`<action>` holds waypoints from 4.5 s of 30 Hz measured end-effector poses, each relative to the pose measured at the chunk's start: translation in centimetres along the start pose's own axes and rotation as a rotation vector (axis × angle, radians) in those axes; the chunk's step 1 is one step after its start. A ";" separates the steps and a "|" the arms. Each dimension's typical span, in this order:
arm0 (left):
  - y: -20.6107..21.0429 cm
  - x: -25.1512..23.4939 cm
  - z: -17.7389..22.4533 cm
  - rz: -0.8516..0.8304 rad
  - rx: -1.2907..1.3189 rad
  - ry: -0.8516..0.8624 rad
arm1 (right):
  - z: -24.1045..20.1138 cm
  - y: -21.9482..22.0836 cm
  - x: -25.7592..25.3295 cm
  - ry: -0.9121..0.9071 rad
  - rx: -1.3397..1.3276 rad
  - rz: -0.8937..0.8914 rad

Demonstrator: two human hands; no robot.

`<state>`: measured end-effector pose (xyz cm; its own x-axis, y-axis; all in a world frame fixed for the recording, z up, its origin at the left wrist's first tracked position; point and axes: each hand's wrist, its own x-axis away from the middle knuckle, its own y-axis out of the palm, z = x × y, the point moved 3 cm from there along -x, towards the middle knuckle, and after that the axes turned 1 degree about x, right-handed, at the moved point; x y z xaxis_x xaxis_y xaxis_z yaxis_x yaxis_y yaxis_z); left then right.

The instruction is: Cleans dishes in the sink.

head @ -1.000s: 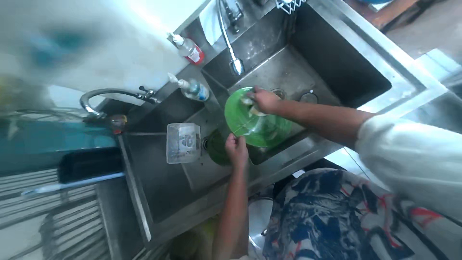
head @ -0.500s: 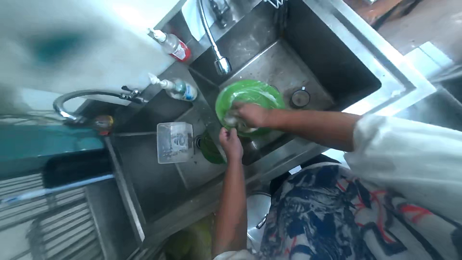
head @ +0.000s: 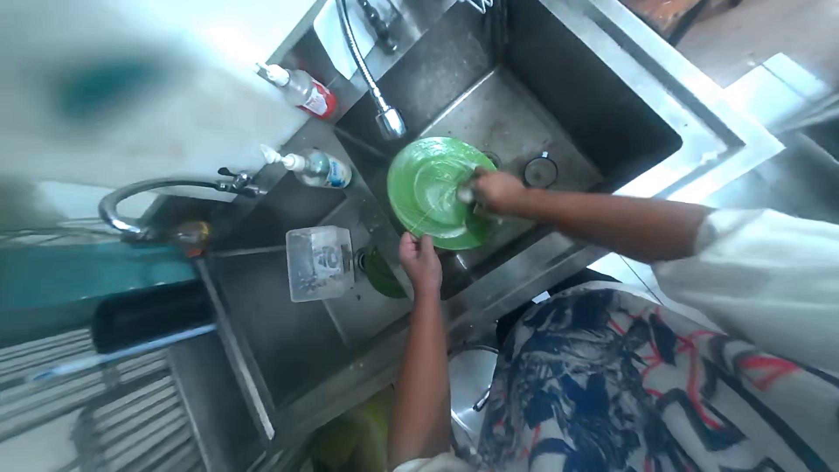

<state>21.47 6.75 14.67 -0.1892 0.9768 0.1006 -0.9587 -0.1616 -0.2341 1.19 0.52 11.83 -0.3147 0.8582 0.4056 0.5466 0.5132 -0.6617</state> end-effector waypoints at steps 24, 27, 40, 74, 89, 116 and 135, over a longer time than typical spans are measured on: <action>1.3 0.1 1.7 -0.090 -0.117 0.009 | 0.8 -0.2 -3.8 0.199 -0.353 0.148; 2.5 -0.2 1.5 -0.145 -0.372 0.040 | -2.8 0.5 -3.5 0.173 -0.790 0.119; 7.3 2.1 7.0 -0.589 -1.184 0.365 | -0.9 -2.3 3.5 0.357 -1.358 0.162; 7.2 2.3 2.4 -0.010 0.261 -0.237 | -2.8 -2.5 5.6 -0.565 -0.112 0.353; 5.2 3.2 0.8 0.033 0.227 -0.127 | -0.6 -1.6 6.7 -0.349 -0.151 0.300; 5.4 3.5 2.6 0.058 0.291 -0.156 | 4.9 -5.4 -4.6 0.231 -0.285 0.207; 3.8 2.3 1.5 0.017 0.342 -0.217 | 0.0 -5.1 -8.1 -0.073 -0.099 0.231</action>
<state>17.04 8.19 15.50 -0.2112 0.9270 0.3100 -0.9634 -0.2509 0.0939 0.97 -9.01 11.96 -0.2260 0.9530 0.2017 0.6829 0.3027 -0.6648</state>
